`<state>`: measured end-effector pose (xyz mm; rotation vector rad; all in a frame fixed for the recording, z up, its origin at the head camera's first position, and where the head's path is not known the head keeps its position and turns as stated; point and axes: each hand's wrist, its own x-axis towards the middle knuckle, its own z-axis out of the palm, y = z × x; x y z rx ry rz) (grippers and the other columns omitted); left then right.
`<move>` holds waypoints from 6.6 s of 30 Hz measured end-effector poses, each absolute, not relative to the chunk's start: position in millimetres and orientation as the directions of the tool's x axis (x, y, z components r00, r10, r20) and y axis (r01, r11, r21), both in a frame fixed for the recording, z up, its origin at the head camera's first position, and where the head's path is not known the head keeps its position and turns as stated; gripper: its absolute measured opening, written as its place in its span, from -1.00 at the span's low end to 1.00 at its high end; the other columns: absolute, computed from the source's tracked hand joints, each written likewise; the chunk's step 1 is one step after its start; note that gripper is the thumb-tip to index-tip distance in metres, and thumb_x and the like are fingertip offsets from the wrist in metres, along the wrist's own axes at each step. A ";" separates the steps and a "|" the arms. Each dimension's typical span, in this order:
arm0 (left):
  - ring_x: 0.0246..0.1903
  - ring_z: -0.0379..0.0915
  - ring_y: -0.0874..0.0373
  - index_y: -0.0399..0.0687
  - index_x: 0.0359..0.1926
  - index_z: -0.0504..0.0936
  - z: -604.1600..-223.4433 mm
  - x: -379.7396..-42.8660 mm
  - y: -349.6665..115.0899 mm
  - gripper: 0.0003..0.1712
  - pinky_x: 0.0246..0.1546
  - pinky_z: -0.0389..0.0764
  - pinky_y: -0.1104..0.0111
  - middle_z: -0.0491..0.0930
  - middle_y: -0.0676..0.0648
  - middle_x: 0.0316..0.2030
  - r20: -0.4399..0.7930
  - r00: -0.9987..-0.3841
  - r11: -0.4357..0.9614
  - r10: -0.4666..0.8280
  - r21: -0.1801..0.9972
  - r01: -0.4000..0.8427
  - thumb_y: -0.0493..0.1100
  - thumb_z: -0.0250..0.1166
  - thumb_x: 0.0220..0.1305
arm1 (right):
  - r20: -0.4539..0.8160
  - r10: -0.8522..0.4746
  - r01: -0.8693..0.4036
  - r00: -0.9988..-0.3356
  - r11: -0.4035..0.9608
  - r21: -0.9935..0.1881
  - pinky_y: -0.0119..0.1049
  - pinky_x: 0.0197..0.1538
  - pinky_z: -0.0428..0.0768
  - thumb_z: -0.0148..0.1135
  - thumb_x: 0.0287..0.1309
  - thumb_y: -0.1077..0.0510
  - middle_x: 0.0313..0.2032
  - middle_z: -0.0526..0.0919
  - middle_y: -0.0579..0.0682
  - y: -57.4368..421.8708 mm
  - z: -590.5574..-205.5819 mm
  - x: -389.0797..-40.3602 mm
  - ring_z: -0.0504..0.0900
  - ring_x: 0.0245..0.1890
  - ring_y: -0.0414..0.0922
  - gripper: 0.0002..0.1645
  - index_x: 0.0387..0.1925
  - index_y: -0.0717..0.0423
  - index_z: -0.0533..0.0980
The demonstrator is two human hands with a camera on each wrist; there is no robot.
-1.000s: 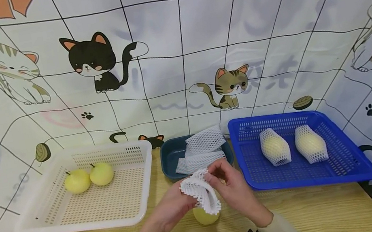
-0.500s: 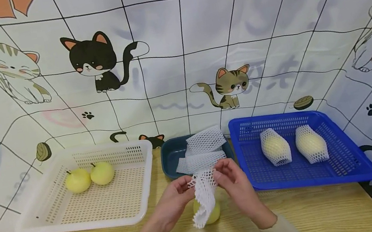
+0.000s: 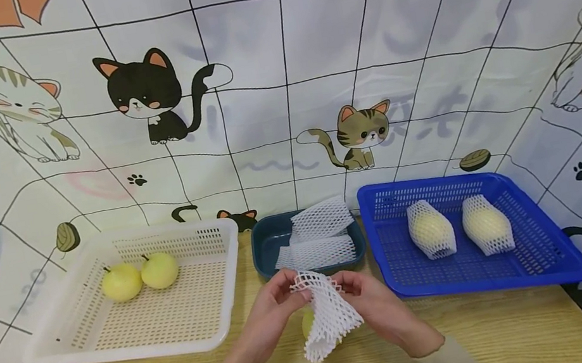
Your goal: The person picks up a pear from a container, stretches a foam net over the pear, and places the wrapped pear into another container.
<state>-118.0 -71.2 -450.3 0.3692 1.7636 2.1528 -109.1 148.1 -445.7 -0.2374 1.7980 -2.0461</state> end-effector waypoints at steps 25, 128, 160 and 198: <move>-0.29 0.48 0.29 -0.09 -0.11 0.34 -464.2 -107.6 -60.8 -0.86 -0.22 0.54 0.42 0.54 0.09 -0.31 -0.064 -0.913 -0.272 0.403 0.944 -0.186 -0.13 0.04 0.65 | -0.036 -0.443 0.215 -0.896 -0.360 -0.908 -0.38 -0.14 0.64 -0.05 0.62 0.14 -0.18 0.61 -0.12 150.3 -463.7 -100.6 0.63 -0.19 -0.25 -0.82 -0.10 0.02 0.50; -0.45 0.35 0.18 -0.34 0.14 0.48 -520.8 -123.7 -80.1 -0.36 -0.47 0.47 0.42 0.46 -0.10 -0.37 -0.066 -0.928 0.454 0.367 0.883 0.117 -0.48 0.37 -0.06 | -0.063 -0.324 -0.131 -0.944 0.543 -0.829 -0.41 -0.47 0.42 0.19 0.04 0.47 -0.45 0.46 -0.11 164.0 -510.9 -116.5 0.40 -0.55 -0.29 -0.48 0.11 0.36 0.49; -0.32 0.45 0.15 -0.22 0.27 0.48 -504.2 -112.6 -89.2 -0.33 -0.34 0.50 0.22 0.52 -0.02 -0.24 0.047 -0.834 0.675 0.550 0.563 0.477 -0.48 0.36 0.09 | -0.011 -0.385 -0.314 -0.923 0.769 -0.557 -0.21 -0.30 0.48 0.20 0.26 0.37 -0.29 0.49 -0.08 163.7 -503.3 -105.0 0.48 -0.30 -0.15 -0.71 0.00 0.14 0.51; -0.01 0.51 0.28 -0.14 0.49 0.31 -509.0 -121.9 -76.3 0.13 0.05 0.52 0.36 0.60 0.03 0.13 -0.095 -0.775 0.466 0.624 0.842 0.272 0.02 0.68 -0.05 | -0.102 -0.547 -0.266 -0.831 0.552 -0.790 -0.16 0.21 0.55 0.55 0.09 -0.09 0.27 0.57 -0.03 167.4 -505.0 -101.0 0.56 0.21 -0.10 0.03 0.50 0.10 0.29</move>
